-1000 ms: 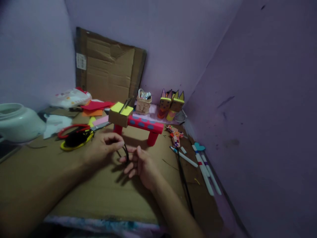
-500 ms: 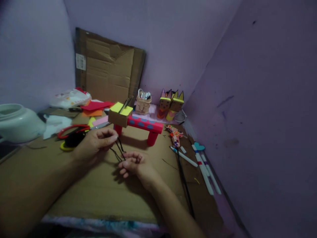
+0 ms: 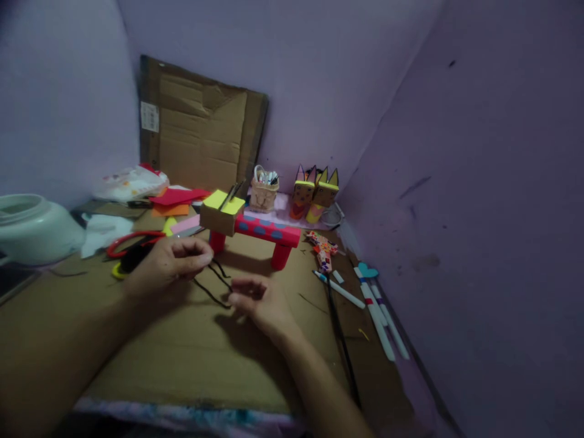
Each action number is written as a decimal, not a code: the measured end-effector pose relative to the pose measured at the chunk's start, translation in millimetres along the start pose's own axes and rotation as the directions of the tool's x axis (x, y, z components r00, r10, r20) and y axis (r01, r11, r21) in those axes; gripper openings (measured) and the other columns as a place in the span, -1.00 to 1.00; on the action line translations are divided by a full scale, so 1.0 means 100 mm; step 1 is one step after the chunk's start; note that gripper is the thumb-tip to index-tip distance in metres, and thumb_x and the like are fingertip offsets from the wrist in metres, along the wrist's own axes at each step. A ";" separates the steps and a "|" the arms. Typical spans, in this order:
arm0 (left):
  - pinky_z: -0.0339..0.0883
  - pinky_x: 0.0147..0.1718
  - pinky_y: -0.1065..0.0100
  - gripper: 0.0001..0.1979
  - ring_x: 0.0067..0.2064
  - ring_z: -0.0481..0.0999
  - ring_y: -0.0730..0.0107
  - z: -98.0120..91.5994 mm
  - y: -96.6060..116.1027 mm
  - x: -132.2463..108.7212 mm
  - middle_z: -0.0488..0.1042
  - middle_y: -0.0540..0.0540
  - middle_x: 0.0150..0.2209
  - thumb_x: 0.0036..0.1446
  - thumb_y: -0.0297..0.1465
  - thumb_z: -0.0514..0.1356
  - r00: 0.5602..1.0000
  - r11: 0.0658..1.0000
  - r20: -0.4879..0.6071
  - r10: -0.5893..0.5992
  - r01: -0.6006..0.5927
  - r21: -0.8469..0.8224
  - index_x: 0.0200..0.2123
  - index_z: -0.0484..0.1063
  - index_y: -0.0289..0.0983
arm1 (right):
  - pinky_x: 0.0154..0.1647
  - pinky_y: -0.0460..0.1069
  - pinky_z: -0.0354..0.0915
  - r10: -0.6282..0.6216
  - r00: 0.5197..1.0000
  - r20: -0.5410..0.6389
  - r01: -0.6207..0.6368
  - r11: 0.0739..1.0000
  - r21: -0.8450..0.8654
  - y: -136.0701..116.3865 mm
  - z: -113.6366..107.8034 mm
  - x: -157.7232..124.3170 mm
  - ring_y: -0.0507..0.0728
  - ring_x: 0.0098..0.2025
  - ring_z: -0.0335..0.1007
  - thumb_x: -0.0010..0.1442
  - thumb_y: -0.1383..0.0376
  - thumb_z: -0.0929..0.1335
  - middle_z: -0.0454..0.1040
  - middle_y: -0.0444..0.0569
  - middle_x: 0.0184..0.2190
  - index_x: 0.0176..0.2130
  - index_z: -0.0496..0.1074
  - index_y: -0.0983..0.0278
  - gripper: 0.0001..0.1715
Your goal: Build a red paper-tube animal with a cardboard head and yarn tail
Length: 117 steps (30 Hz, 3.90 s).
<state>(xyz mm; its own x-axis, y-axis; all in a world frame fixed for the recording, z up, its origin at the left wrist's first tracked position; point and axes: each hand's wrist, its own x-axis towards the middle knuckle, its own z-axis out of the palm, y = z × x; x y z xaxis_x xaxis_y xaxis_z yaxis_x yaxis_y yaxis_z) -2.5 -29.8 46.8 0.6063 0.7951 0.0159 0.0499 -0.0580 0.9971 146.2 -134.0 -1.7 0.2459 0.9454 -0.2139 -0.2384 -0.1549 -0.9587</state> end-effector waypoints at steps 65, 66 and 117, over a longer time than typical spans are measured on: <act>0.13 -0.77 0.59 -0.84 -0.69 0.24 0.62 0.53 -0.38 -0.06 0.35 0.04 -0.69 -0.07 -0.39 0.21 0.943 0.955 0.275 -0.186 0.240 -0.176 -0.41 0.51 -0.37 | -0.82 -0.33 0.02 -0.086 0.994 -0.070 0.111 0.815 0.569 -0.10 -0.04 0.01 -0.24 -0.76 -0.01 -0.30 0.25 0.55 0.55 -0.24 -0.38 -0.47 0.52 0.21 -0.71; 0.14 -0.77 0.59 -0.83 -0.69 0.24 0.63 0.54 -0.38 -0.06 0.38 0.03 -0.66 -0.07 -0.39 0.21 0.941 0.954 0.285 -0.185 0.241 -0.178 -0.38 0.52 -0.35 | -0.82 -0.33 0.03 -0.086 0.993 -0.075 0.114 0.813 0.571 -0.10 -0.03 0.01 -0.24 -0.75 0.00 -0.30 0.25 0.55 0.55 -0.24 -0.37 -0.47 0.52 0.21 -0.71; 0.04 -0.61 0.47 -0.84 -0.59 0.23 0.49 0.32 -0.13 -0.05 0.33 0.01 -0.69 -0.21 -0.45 0.09 0.993 0.881 0.099 -0.071 0.015 0.473 -0.70 0.40 -0.34 | -0.38 -0.08 0.31 -0.716 0.607 0.345 0.537 0.049 -0.842 0.11 -0.06 -0.06 0.08 -0.31 0.49 0.17 0.42 0.24 0.57 -0.02 -0.26 -0.18 0.49 0.16 -0.68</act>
<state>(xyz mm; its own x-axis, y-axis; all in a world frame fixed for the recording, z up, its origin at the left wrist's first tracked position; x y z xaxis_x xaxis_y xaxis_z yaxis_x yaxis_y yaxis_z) 18.8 -52.3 31.2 0.6771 0.7333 -0.0621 0.4286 -0.3244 0.8432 147.8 -143.2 -12.4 -0.0042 0.7834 0.6215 0.9118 0.2582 -0.3194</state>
